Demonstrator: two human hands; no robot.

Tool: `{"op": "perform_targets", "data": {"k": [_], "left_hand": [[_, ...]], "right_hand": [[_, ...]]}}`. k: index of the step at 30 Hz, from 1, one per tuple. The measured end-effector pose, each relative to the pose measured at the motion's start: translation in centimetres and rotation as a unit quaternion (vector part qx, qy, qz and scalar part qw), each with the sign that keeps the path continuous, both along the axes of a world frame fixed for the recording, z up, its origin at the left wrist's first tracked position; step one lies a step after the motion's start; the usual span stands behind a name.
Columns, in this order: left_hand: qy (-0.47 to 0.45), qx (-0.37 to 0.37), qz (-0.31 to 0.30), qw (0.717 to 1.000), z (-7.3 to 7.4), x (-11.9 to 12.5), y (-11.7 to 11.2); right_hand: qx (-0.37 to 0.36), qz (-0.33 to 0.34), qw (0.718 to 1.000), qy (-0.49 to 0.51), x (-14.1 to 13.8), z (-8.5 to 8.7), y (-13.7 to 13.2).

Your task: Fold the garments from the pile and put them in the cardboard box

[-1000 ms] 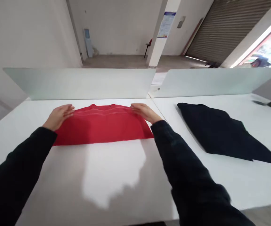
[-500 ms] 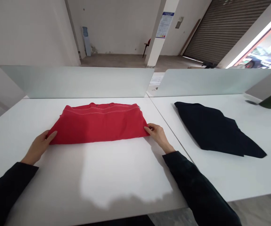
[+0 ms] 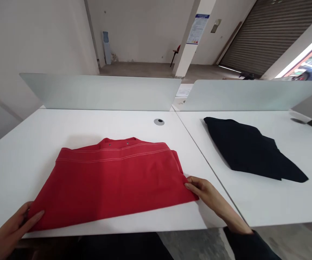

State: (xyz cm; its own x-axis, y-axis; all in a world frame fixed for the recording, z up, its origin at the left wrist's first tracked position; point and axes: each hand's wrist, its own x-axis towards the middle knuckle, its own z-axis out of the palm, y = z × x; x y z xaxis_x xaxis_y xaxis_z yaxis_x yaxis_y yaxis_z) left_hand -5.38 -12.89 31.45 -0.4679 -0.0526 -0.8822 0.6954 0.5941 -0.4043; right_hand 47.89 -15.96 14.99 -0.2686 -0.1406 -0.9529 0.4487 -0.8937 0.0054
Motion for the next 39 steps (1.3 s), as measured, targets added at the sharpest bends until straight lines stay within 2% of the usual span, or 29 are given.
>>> {"op": "perform_targets", "data": {"k": [2, 3, 5, 7, 10, 12, 13, 15, 19, 21, 23, 26, 29, 32, 36, 39], "left_hand": [[0.012, -0.011, 0.085, 0.996, 0.4, -0.4, 0.4], [0.02, -0.015, 0.115, 0.993, -0.1, -0.4, 1.0], [0.032, -0.024, 0.132, 0.99, -2.4, 0.0, 2.7], [0.027, -0.02, 0.099, 0.994, -5.7, 0.6, 4.3], [-0.002, 0.01, -0.004, 1.0, -10.7, 1.3, 5.7], [-0.036, 0.026, -0.052, 0.998, -12.8, 1.3, 5.8], [-0.052, 0.028, -0.062, 0.996, -13.4, 1.3, 5.8], [-0.07, 0.029, -0.066, 0.995, -13.6, 1.1, 5.5], [-0.037, 0.044, -0.1, 0.993, -12.3, 0.9, 5.1], [-0.051, 0.052, -0.127, 0.989, -12.0, 0.6, 4.8], [-0.081, 0.052, -0.148, 0.984, -12.3, 0.2, 4.5], [-0.098, 0.038, -0.141, 0.984, -13.0, -0.4, 4.5], [-0.085, 0.064, -0.136, 0.985, -13.6, -0.4, 4.6], [-0.086, 0.096, -0.18, 0.975, -14.6, 0.0, 4.2], [-0.069, 0.049, -0.197, 0.977, -15.8, 0.5, 3.1], [-0.051, 0.068, -0.166, 0.982, -14.7, -0.3, 2.8]], "right_hand": [[-0.052, -0.026, 0.998, 0.005, 0.5, 0.4, 0.9], [-0.049, -0.032, 0.998, -0.007, 0.4, 0.1, 1.4], [-0.007, -0.036, 0.999, -0.036, -0.4, -1.4, 2.3], [0.034, -0.038, 0.997, -0.061, -1.9, -3.6, 2.7], [0.066, -0.01, 0.993, -0.1, -4.3, -7.2, 2.8], [0.091, 0.043, 0.99, -0.101, -5.4, -9.0, 2.7], [0.112, 0.068, 0.987, -0.09, -5.8, -9.5, 2.7], [0.169, 0.097, 0.977, -0.081, -6.0, -10.0, 2.5], [0.27, 0.108, 0.951, -0.103, -5.5, -9.8, 1.9], [0.269, 0.113, 0.952, -0.093, -5.2, -9.9, 1.5], [0.238, 0.113, 0.962, -0.076, -5.2, -10.2, 1.2], [0.195, 0.108, 0.973, -0.063, -5.2, -10.9, 1.4], [0.224, 0.103, 0.965, -0.084, -5.3, -11.3, 2.0], [0.274, 0.102, 0.948, -0.123, -5.7, -11.7, 1.8], [0.258, 0.132, 0.951, -0.107, -6.4, -12.2, 0.3], [0.252, 0.127, 0.954, -0.102, -5.2, -11.3, -0.3]]}}
